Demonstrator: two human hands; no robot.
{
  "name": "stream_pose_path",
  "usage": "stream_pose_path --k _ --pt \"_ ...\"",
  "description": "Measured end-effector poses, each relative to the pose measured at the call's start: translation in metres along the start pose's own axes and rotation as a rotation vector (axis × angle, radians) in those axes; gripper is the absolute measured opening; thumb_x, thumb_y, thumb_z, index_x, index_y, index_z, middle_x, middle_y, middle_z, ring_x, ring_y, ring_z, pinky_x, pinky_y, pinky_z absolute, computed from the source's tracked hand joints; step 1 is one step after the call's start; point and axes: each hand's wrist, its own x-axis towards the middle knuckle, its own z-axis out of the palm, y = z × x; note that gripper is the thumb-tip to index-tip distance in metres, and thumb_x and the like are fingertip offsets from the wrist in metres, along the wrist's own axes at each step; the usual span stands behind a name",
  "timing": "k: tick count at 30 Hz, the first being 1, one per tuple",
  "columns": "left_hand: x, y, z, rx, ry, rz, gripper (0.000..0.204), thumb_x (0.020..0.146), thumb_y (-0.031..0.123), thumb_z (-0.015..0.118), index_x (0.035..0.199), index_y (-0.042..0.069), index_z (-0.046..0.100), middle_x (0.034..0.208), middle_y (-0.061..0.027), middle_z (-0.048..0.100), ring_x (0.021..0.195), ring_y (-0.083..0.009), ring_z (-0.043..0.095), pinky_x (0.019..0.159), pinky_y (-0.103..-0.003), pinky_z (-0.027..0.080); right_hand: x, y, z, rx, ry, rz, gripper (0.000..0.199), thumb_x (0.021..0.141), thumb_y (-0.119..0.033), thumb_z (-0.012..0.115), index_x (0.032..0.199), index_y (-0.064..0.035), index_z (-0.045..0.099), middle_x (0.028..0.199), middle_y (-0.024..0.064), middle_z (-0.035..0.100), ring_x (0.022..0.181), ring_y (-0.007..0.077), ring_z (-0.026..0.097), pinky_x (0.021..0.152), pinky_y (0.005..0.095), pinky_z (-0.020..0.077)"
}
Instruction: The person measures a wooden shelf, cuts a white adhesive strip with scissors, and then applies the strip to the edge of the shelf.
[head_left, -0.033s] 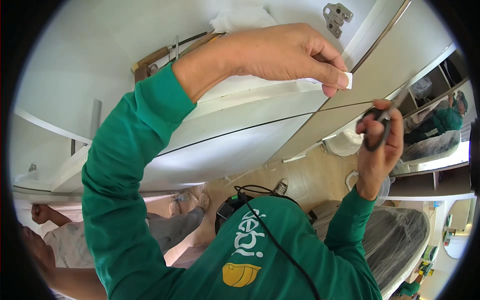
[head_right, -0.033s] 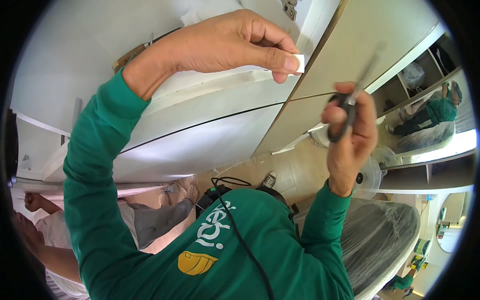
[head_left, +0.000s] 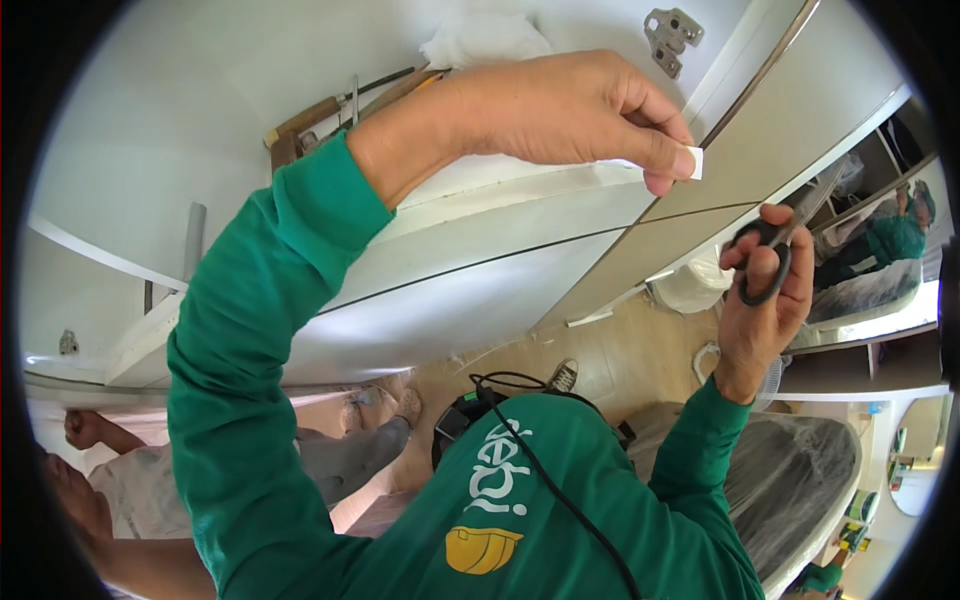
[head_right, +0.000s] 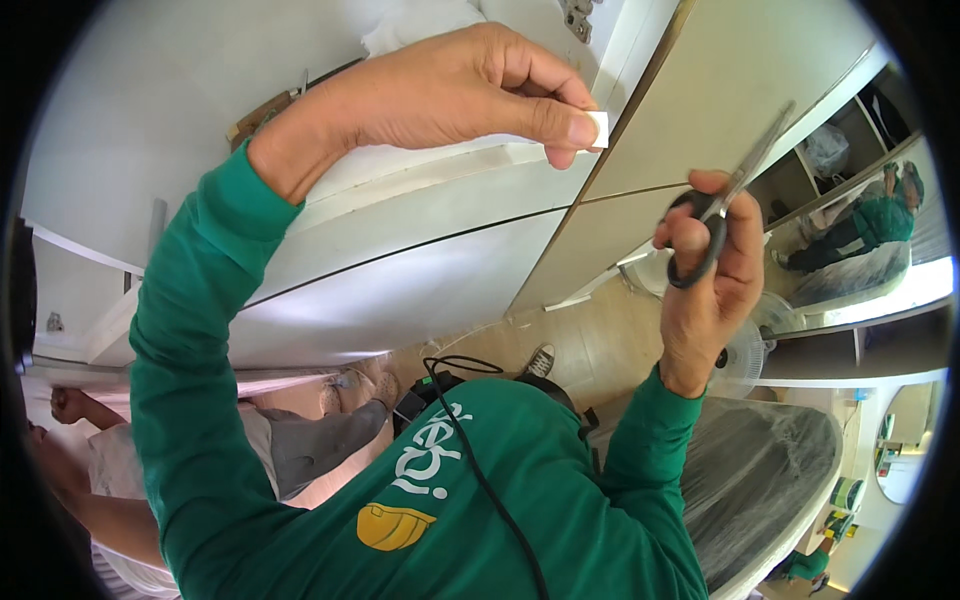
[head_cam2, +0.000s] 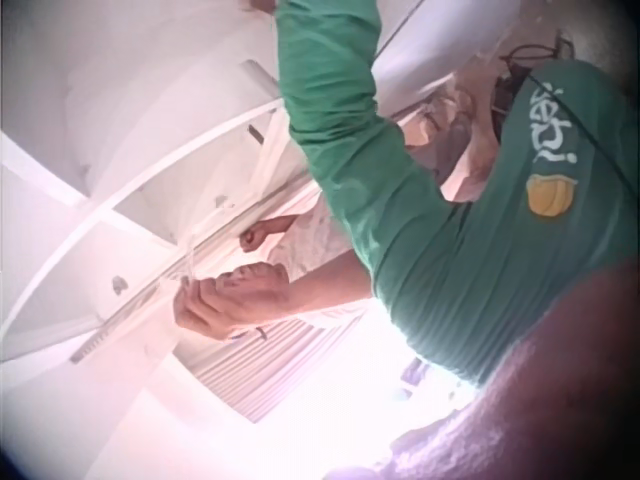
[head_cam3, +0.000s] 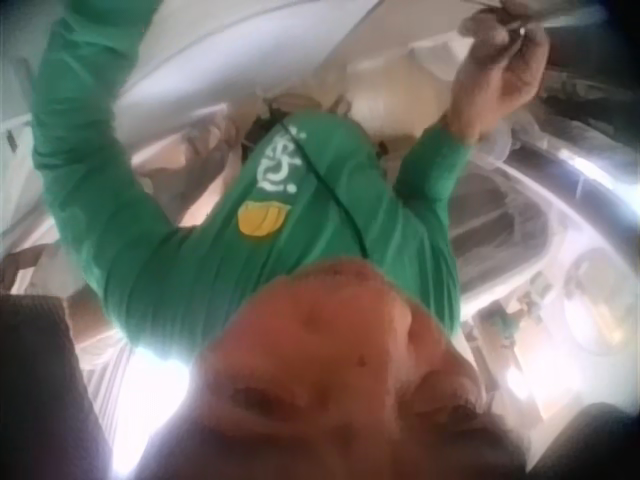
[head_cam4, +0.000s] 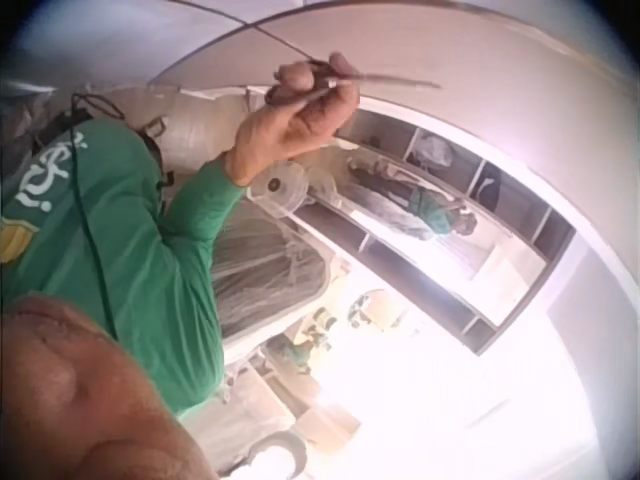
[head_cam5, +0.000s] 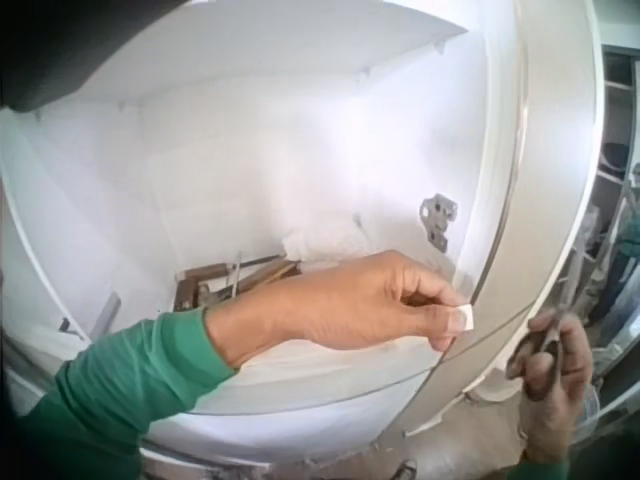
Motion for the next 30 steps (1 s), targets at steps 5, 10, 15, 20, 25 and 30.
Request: stream_pose_path --k 5,10,15,20,25,30 --pt "0.001 0.006 -0.003 0.084 0.036 -0.078 0.037 0.103 0.04 0.07 0.11 0.004 0.079 0.095 0.0002 0.076 0.096 -0.0096 0.066 0.097 -0.028 0.049 -0.004 -0.009 -0.018 -0.05 -0.138 0.153 0.054 0.095 -0.036 0.081 0.131 0.0004 0.064 0.101 0.0016 0.064 0.09 0.01 0.061 0.079 0.0246 0.0492" --pt "0.0 0.004 -0.002 0.075 0.022 -0.107 0.037 0.104 0.039 0.068 0.107 0.004 0.079 0.095 0.0002 0.075 0.099 -0.0097 0.066 0.1 -0.029 0.048 0.007 -0.012 -0.006 -0.168 -0.401 0.335 0.041 0.092 -0.031 0.079 0.122 -0.0046 0.069 0.098 -0.0022 0.06 0.093 0.0096 0.056 0.078 0.0243 0.043" --pt "0.0 0.001 -0.002 0.053 -0.015 -0.044 0.036 0.105 0.039 0.068 0.101 0.005 0.079 0.091 0.0018 0.073 0.095 -0.0086 0.064 0.098 -0.029 0.047 0.015 -0.008 0.013 -0.138 -0.47 0.291 0.039 0.094 -0.032 0.078 0.119 -0.0037 0.066 0.096 -0.002 0.058 0.087 0.0091 0.055 0.077 0.0245 0.0418" --pt "0.001 -0.001 0.0 0.054 0.002 -0.027 0.035 0.105 0.038 0.067 0.098 0.005 0.078 0.089 0.0027 0.071 0.092 -0.0083 0.062 0.097 -0.03 0.046 0.015 -0.003 0.019 -0.144 -0.447 0.255 0.04 0.096 -0.033 0.077 0.118 -0.0031 0.064 0.093 -0.0022 0.057 0.083 0.0094 0.053 0.076 0.0258 0.0424" --pt "0.001 -0.003 0.001 0.06 0.017 -0.012 0.036 0.105 0.038 0.067 0.098 0.005 0.078 0.09 0.0025 0.072 0.095 -0.009 0.064 0.099 -0.03 0.046 0.018 -0.006 0.019 -0.207 -0.473 0.196 0.04 0.095 -0.031 0.079 0.118 -0.0027 0.063 0.093 -0.0021 0.057 0.082 0.0092 0.052 0.078 0.0263 0.043" --pt "0.002 -0.002 0.002 0.103 0.026 -0.023 0.035 0.105 0.037 0.067 0.1 0.005 0.078 0.09 0.0018 0.073 0.095 -0.0093 0.064 0.099 -0.03 0.047 0.015 -0.007 0.021 -0.193 -0.455 0.243 0.033 0.096 -0.023 0.077 0.117 -0.0026 0.063 0.092 -0.0022 0.056 0.082 0.0081 0.051 0.078 0.0248 0.0422"
